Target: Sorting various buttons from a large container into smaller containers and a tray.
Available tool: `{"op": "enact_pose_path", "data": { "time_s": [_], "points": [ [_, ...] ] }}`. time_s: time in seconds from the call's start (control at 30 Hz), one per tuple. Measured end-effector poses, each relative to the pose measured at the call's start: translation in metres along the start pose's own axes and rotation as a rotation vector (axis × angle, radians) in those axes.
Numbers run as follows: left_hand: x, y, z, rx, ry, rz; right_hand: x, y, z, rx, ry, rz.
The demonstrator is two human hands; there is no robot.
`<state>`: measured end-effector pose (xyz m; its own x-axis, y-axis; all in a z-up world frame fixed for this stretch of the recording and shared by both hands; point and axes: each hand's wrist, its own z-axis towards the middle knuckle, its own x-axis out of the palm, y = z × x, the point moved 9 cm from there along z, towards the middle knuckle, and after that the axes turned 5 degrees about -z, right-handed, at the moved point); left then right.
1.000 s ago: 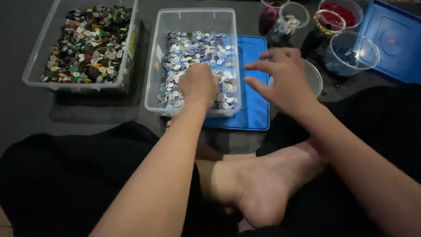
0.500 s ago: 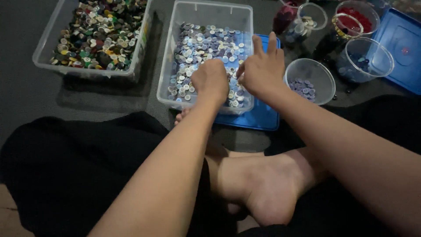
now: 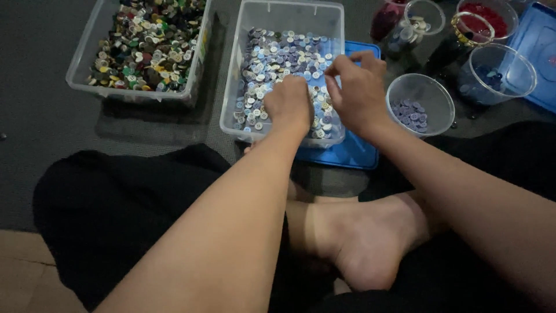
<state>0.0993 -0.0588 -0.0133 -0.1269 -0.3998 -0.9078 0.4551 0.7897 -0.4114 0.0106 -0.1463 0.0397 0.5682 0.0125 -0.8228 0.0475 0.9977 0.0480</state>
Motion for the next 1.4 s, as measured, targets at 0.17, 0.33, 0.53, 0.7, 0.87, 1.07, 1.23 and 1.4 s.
{"op": "enact_pose_path", "data": {
  "time_s": [0.17, 0.33, 0.53, 0.7, 0.87, 1.07, 1.23, 1.4],
  "points": [
    [-0.017, -0.010, -0.009, 0.149, -0.325, 0.004, 0.007, -0.007, 0.000, -0.085, 0.049, 0.110],
    [-0.039, 0.005, -0.034, 0.054, -0.289, -0.048, 0.025, -0.005, 0.014, -0.119, 0.329, 0.032],
    [-0.050, 0.021, -0.058, -0.062, -0.105, -0.269, 0.061, -0.014, 0.013, -0.169, 0.630, -0.309],
    [-0.048, 0.017, -0.070, 0.088, -0.238, -0.160, 0.064, 0.001, 0.012, -0.214, 0.789, -0.369],
    [-0.049, 0.019, -0.071, 0.059, -0.160, -0.182, 0.062, 0.011, 0.011, -0.244, 0.851, -0.408],
    [-0.045, 0.023, -0.068, -0.037, -0.060, -0.208, 0.071, 0.011, 0.009, -0.339, 0.814, -0.395],
    [-0.041, 0.024, -0.066, -0.052, -0.069, -0.203, 0.064, 0.022, 0.009, -0.455, 0.746, -0.449],
    [-0.040, 0.026, -0.067, -0.108, -0.021, -0.166, 0.055, 0.034, 0.011, -0.516, 0.688, -0.438]
  ]
}}
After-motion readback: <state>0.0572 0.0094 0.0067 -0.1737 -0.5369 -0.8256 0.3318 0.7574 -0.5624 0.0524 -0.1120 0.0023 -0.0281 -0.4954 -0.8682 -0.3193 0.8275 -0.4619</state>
